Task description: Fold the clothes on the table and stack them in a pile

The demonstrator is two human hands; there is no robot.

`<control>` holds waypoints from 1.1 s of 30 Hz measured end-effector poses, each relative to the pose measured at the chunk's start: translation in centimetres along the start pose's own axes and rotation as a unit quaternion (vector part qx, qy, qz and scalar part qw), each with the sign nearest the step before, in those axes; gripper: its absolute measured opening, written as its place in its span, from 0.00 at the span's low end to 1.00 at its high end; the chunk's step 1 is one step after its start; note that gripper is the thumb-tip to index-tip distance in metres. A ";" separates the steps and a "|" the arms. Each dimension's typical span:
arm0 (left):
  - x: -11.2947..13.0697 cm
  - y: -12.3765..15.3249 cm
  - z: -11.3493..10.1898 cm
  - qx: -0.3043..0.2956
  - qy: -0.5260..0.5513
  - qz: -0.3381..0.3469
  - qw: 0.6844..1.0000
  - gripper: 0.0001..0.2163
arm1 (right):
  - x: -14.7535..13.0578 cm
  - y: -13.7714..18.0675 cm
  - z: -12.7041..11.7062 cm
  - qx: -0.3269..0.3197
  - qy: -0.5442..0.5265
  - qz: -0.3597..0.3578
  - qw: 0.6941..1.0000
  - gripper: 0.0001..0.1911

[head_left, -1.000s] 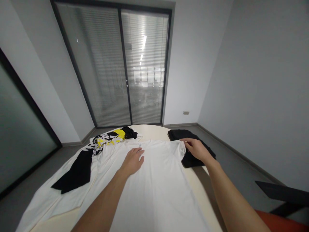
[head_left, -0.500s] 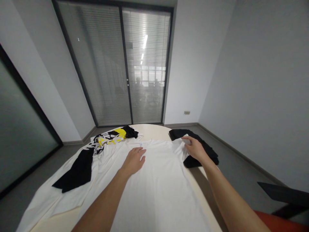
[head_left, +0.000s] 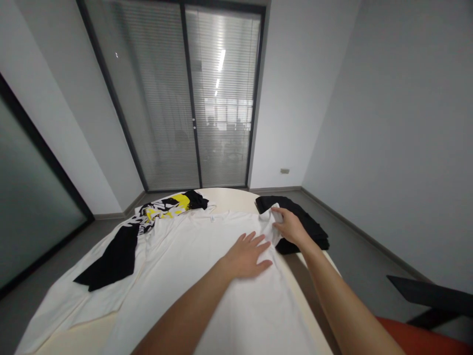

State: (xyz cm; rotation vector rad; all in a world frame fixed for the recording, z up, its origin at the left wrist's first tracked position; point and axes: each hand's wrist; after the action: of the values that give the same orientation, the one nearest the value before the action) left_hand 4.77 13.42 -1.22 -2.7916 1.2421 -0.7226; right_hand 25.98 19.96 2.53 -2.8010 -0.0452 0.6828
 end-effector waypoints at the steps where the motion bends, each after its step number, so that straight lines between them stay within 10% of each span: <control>1: 0.0 -0.3 0.5 -0.003 -0.001 -0.002 1.000 0.28 | -0.1 0.0 0.1 -0.002 -0.003 -0.008 1.000 0.32; 14: -3.9 3.4 -1.6 0.088 -0.034 -0.109 0.989 0.22 | -3.7 2.0 1.4 -0.017 -0.032 -0.185 0.982 0.27; 22: -4.8 4.4 -1.0 0.161 0.008 -0.123 0.979 0.28 | -5.4 4.0 2.5 -0.224 -0.081 -0.275 0.932 0.47; 28: -4.5 4.4 -1.3 0.127 -0.050 -0.060 0.989 0.23 | -5.4 3.5 0.2 -0.167 0.061 -0.190 0.966 0.20; 33: -4.7 4.0 -1.1 0.160 -0.032 -0.076 0.984 0.18 | -3.7 2.6 -0.8 -0.128 0.191 -0.166 0.959 0.16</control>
State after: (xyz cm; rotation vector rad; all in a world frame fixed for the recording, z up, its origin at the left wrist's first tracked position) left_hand -1.22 14.12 -2.88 -2.6369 0.8236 -0.7558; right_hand 22.96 16.90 4.24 -3.0064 -0.5506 0.0532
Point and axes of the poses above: each hand's wrist, its own y-axis away from the middle knuckle, its own z-axis out of the palm, x = y × z, and after that the axes turned 5 degrees about y, right-handed
